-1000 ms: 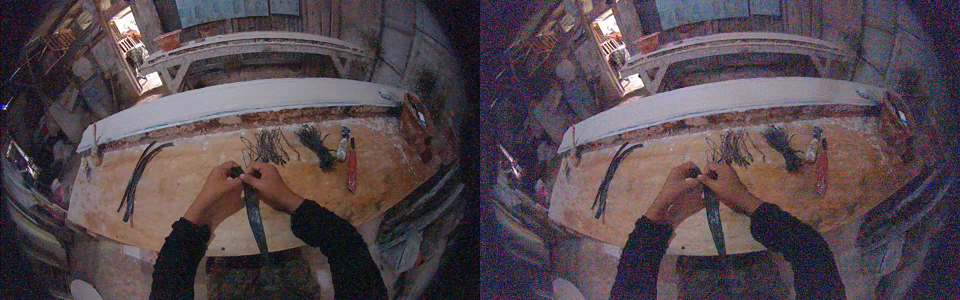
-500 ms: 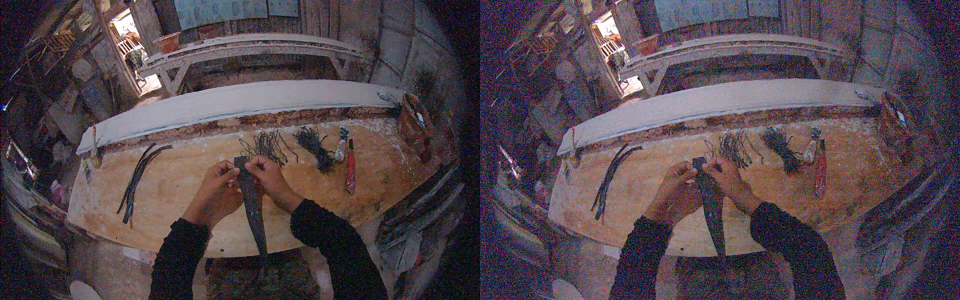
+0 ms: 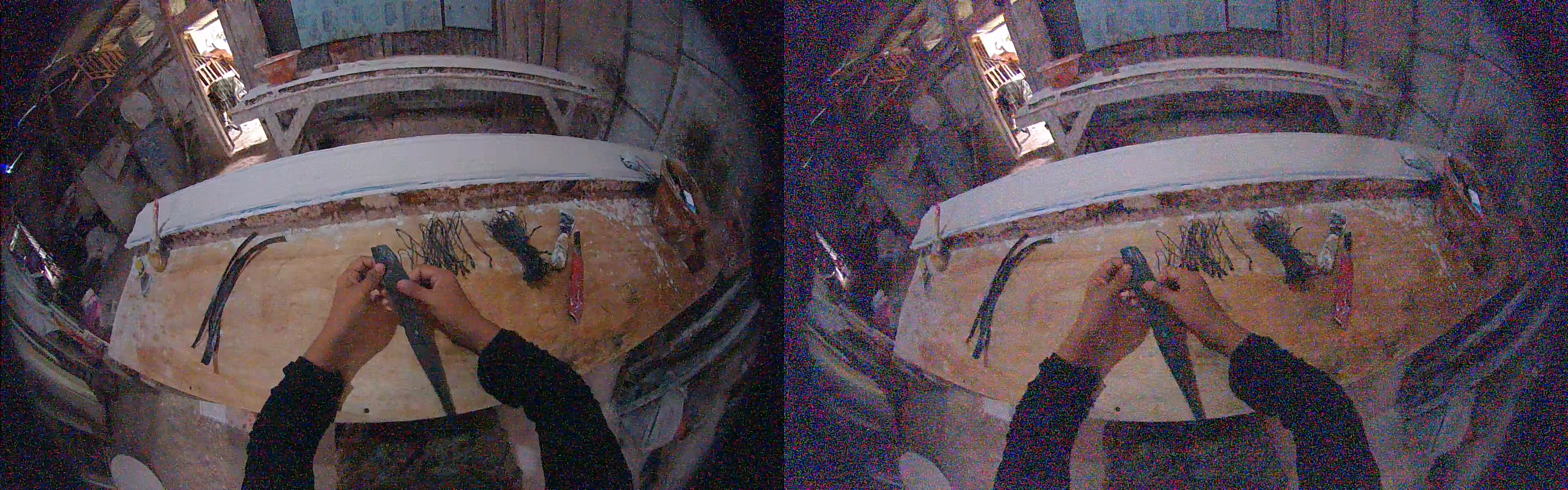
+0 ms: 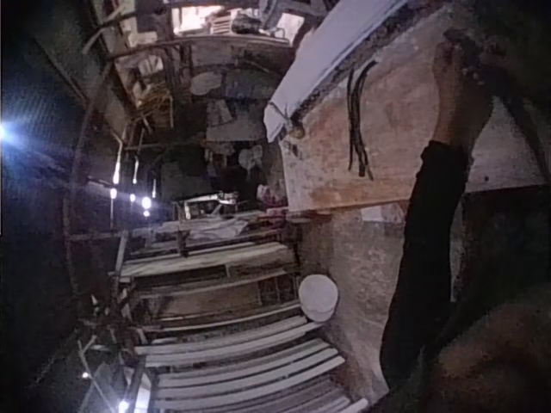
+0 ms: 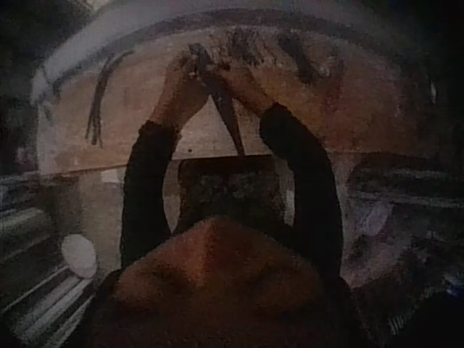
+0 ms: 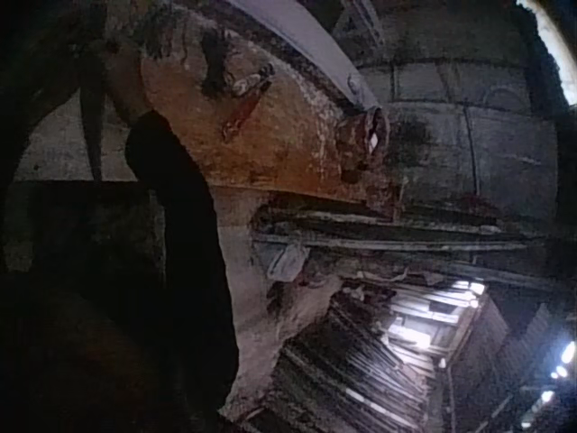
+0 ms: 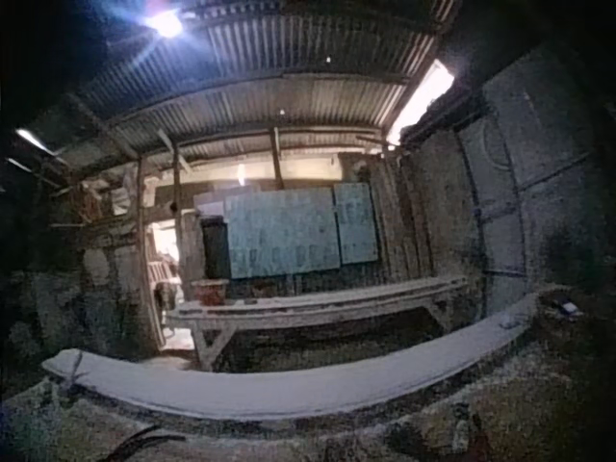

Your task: The person repeatedly picks up thin black cords from a wooden workbench and weaves them together by hand. They occasionally separate and recombine the cords, forming a braided or woven structure. The cords are handled one at a time or in small groups, and the process continues throughout the clip.

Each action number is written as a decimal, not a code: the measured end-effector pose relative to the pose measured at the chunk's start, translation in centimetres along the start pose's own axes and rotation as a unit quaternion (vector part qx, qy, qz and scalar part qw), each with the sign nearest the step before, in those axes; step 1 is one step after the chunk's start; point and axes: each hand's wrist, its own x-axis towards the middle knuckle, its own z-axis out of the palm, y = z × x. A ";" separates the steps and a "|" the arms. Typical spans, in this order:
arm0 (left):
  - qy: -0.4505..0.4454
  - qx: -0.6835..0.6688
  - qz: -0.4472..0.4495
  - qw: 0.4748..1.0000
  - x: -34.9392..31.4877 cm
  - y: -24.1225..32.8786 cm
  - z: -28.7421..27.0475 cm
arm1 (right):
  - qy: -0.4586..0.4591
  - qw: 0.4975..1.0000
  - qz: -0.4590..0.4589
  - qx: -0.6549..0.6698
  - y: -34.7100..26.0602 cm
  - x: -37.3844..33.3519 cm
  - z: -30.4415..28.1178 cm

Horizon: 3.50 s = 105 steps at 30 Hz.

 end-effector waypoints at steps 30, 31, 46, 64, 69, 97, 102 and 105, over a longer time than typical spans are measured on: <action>-0.093 0.036 -0.075 0.992 -0.7 -0.4 0.0 | 0.069 0.995 -0.059 -0.041 1.1 1.1 -0.8; -0.114 0.031 -0.067 0.991 -0.6 -0.6 0.1 | 0.068 0.996 -0.041 -0.033 1.1 1.1 -0.9; -0.037 0.049 -0.010 0.998 -0.9 0.5 0.6 | -0.028 1.000 0.000 0.003 0.3 0.1 -0.2; -0.029 0.017 0.015 0.999 -0.6 0.4 0.6 | -0.051 0.999 -0.004 -0.015 0.9 0.2 -0.2; -0.019 0.117 0.029 0.992 0.2 0.2 -0.2 | 0.004 0.999 -0.042 -0.023 1.2 0.6 -0.4; -0.032 0.125 0.079 0.989 1.6 -0.2 -2.0 | -0.014 1.000 -0.014 0.007 -1.0 -0.6 0.4; -0.079 0.075 -0.014 0.994 -0.3 -0.1 0.0 | 0.033 0.996 -0.068 -0.036 0.0 0.4 -0.2; -0.092 0.065 -0.002 0.994 -0.2 -0.1 -0.5 | 0.020 0.999 -0.038 -0.009 -0.1 0.4 -0.3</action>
